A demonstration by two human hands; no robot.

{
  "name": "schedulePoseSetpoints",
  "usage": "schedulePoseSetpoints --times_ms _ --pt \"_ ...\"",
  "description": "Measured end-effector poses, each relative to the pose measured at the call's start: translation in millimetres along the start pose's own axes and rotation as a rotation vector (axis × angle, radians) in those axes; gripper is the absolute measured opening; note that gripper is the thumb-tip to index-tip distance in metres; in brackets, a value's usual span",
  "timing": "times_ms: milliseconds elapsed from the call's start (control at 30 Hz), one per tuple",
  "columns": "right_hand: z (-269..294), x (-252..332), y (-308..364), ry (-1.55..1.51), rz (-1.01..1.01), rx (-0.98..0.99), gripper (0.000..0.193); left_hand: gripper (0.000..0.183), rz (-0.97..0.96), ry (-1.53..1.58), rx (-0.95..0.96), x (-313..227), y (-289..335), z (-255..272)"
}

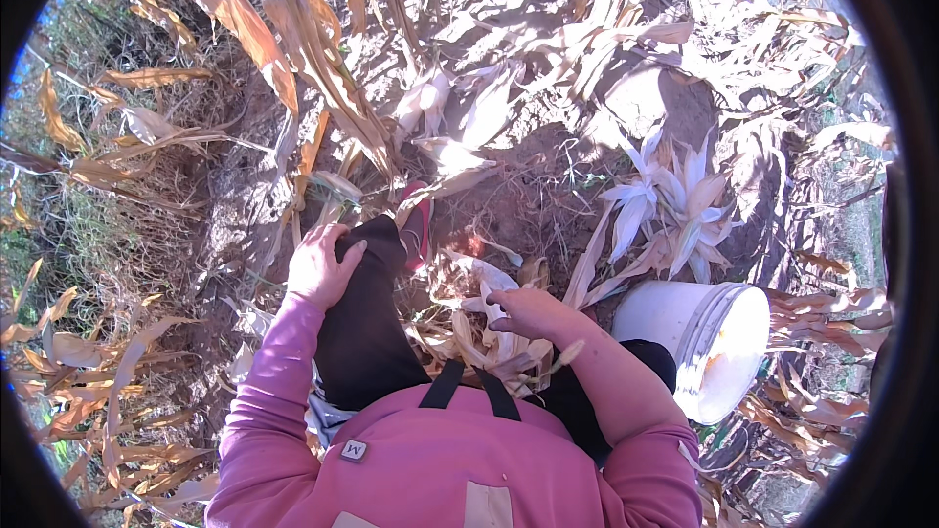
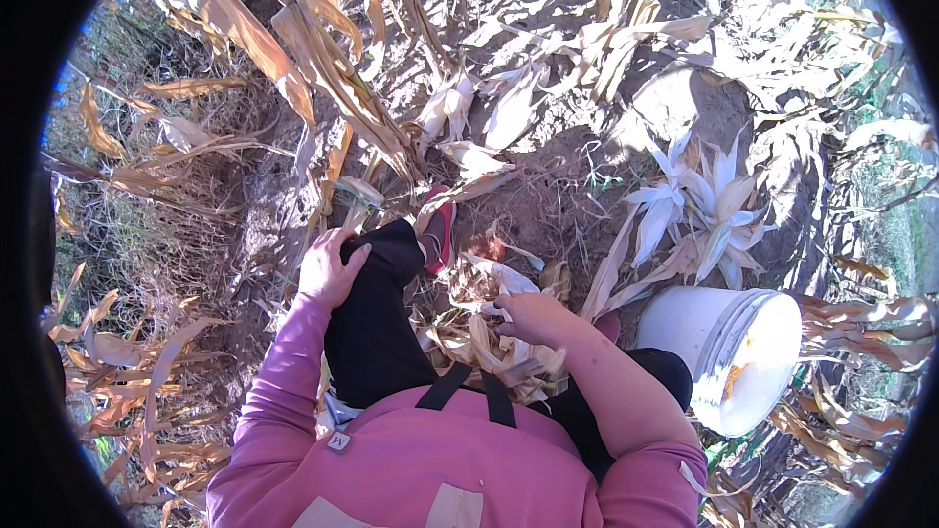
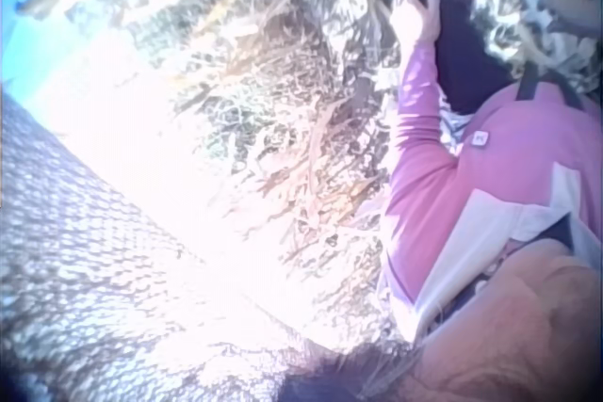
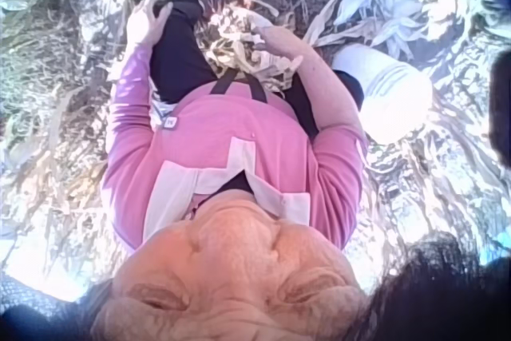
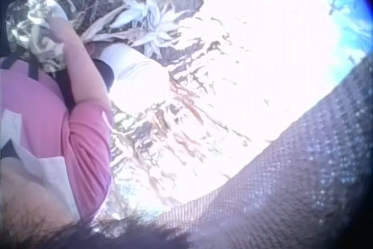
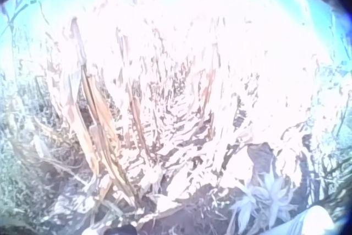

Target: The person shucks corn cobs by hand in a cornfield, removing the husks and silk, then places the cleaned cobs into a white bucket. The person repeats this process for several cobs throughout the clip.

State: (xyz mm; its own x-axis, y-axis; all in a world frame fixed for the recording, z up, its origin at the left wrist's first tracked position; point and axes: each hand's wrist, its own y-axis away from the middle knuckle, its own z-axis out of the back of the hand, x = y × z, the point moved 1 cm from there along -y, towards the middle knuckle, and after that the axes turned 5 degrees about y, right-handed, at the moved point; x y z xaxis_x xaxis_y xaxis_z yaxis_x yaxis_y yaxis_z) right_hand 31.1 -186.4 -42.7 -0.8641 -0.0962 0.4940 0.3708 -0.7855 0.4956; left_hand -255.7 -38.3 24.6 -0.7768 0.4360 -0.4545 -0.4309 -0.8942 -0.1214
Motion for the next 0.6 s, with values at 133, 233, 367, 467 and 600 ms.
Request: schedulePoseSetpoints --times_ms 133,233,367,467,600 --pt "-1.8 -1.6 0.8 -0.008 0.000 -0.009 0.045 0.034 0.000 -0.004 0.001 -0.9 0.1 -0.8" --pt "-3.0 -2.6 0.9 -0.008 0.003 -0.017 0.047 0.032 -0.011 -0.015 -0.001 -1.6 0.9 -0.5" --pt "-0.5 -2.0 -0.3 -0.031 -0.024 -0.001 0.049 0.033 -0.010 -0.030 0.020 -2.4 0.5 2.2" --pt "-3.0 -11.9 -4.0 -0.076 -0.035 -0.029 0.050 0.035 -0.111 -0.100 0.107 -22.0 -2.1 10.7" --pt "-11.3 -21.3 -8.5 -0.114 -0.078 -0.011 0.050 0.040 -0.363 0.197 0.407 -60.5 -23.1 0.5"
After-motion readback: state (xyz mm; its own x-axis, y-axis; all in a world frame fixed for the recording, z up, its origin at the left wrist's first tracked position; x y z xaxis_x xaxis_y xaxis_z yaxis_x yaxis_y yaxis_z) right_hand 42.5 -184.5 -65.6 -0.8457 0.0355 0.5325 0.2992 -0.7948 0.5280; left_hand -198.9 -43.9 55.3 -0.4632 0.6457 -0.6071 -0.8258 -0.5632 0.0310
